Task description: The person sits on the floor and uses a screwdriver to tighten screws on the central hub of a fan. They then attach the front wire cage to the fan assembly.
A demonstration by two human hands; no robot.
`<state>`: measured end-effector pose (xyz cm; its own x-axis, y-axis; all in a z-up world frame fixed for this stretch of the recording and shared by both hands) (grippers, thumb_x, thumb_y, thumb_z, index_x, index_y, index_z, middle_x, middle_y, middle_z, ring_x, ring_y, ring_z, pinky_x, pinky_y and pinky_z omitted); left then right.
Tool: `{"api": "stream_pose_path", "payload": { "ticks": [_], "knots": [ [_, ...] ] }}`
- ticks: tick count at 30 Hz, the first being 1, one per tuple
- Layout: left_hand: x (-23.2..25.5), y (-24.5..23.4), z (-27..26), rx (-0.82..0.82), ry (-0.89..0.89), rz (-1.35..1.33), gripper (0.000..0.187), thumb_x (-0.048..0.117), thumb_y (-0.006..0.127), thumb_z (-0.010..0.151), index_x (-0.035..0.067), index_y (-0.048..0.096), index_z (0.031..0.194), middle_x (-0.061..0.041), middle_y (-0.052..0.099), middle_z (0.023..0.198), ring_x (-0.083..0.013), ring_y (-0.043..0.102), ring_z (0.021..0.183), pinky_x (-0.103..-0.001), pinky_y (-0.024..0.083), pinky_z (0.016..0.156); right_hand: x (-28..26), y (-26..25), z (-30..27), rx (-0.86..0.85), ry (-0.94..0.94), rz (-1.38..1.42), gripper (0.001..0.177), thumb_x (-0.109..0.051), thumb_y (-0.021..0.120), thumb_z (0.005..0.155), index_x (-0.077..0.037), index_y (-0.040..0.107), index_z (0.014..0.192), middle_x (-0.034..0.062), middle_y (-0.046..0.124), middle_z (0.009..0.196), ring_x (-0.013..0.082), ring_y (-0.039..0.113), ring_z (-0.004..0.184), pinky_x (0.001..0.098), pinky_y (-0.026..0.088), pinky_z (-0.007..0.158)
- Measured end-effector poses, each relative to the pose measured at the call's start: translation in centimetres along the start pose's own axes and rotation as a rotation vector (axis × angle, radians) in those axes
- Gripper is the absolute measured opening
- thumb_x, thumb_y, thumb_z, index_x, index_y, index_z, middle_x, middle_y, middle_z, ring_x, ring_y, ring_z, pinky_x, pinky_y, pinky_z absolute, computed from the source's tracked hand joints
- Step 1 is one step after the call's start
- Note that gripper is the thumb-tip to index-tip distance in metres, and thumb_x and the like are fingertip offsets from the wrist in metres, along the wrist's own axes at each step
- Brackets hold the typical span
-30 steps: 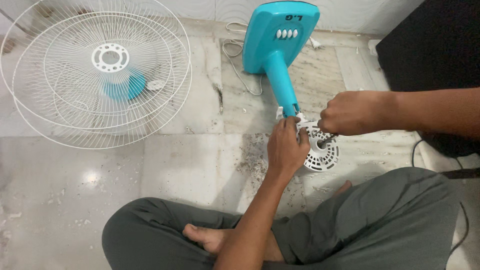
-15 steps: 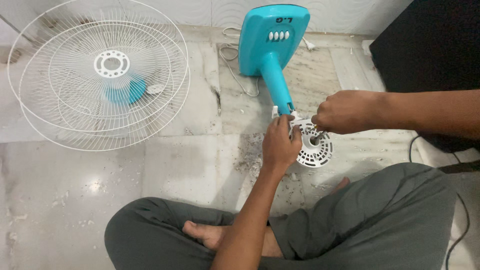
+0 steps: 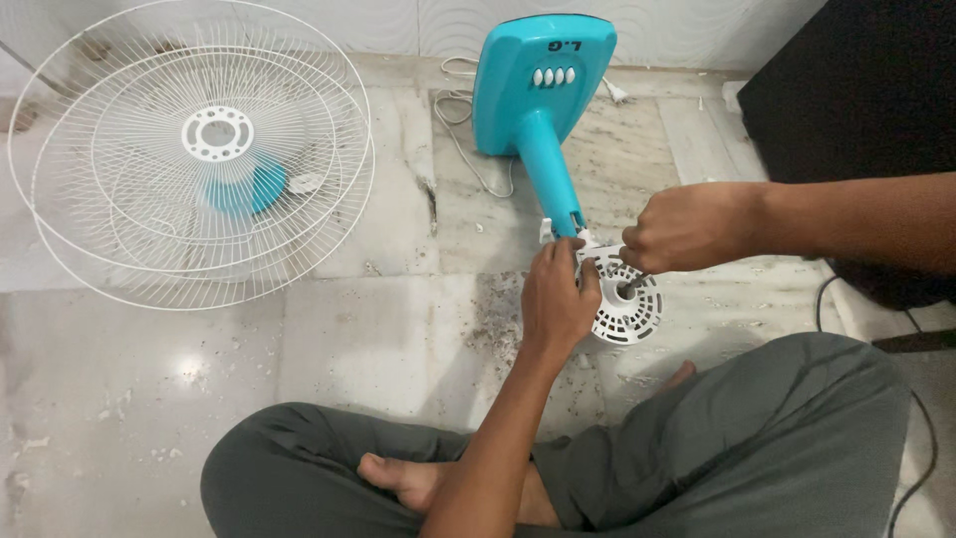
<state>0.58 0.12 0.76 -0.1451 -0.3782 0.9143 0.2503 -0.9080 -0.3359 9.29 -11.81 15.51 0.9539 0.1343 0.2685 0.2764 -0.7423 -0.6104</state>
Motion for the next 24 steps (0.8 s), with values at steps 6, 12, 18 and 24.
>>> {"api": "stream_pose_path", "payload": {
  "ticks": [6, 12, 18, 24],
  "knots": [
    [0.2, 0.2, 0.3, -0.015, -0.044, 0.06, 0.029, 0.018, 0.059, 0.094, 0.004, 0.066, 0.118, -0.018, 0.068, 0.108, -0.0368, 0.065, 0.105, -0.051, 0.048, 0.091, -0.4, -0.5, 0.5, -0.001, 0.088, 0.12, 0.014, -0.012, 0.065, 0.093, 0.001, 0.068, 0.087, 0.0159, 0.074, 0.086, 0.0293, 0.076, 0.087, 0.0408, 0.062, 0.071],
    [0.0, 0.3, 0.3, -0.024, -0.064, 0.078, 0.028, 0.019, 0.057, 0.095, 0.005, 0.065, 0.118, -0.016, 0.068, 0.11, -0.0345, 0.065, 0.106, -0.053, 0.044, 0.092, -0.4, -0.5, 0.5, -0.08, 0.212, 0.285, 0.014, -0.013, 0.063, 0.092, -0.002, 0.069, 0.087, 0.0164, 0.074, 0.08, 0.0313, 0.076, 0.084, 0.0425, 0.062, 0.075],
    [-0.3, 0.6, 0.1, -0.03, -0.053, 0.094, 0.027, 0.019, 0.056, 0.096, 0.007, 0.065, 0.118, -0.015, 0.068, 0.109, -0.0353, 0.065, 0.105, -0.054, 0.044, 0.092, -0.5, -0.1, 0.5, -0.016, 0.295, 0.427, 0.014, -0.013, 0.063, 0.087, -0.008, 0.074, 0.082, 0.0166, 0.073, 0.077, 0.0349, 0.074, 0.082, 0.0482, 0.06, 0.078],
    [-0.8, 0.7, 0.0, 0.022, 0.005, 0.005, 0.031, 0.022, 0.056, 0.095, 0.005, 0.066, 0.119, -0.016, 0.07, 0.112, -0.0361, 0.066, 0.106, -0.052, 0.048, 0.089, -0.8, -0.6, 0.2, -0.022, 0.284, 0.356, 0.015, -0.017, 0.063, 0.09, -0.009, 0.074, 0.085, 0.0152, 0.073, 0.081, 0.0345, 0.073, 0.084, 0.0471, 0.06, 0.079]
  ]
}}
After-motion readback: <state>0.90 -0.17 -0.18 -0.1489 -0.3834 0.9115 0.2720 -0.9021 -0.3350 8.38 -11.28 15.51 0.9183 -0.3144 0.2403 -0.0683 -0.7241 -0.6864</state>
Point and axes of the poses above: each hand's wrist, its own z-axis towards the middle knuckle, its own y-axis out of the palm, x = y × z, the point moved 1 cm from there along z, towards the middle knuckle
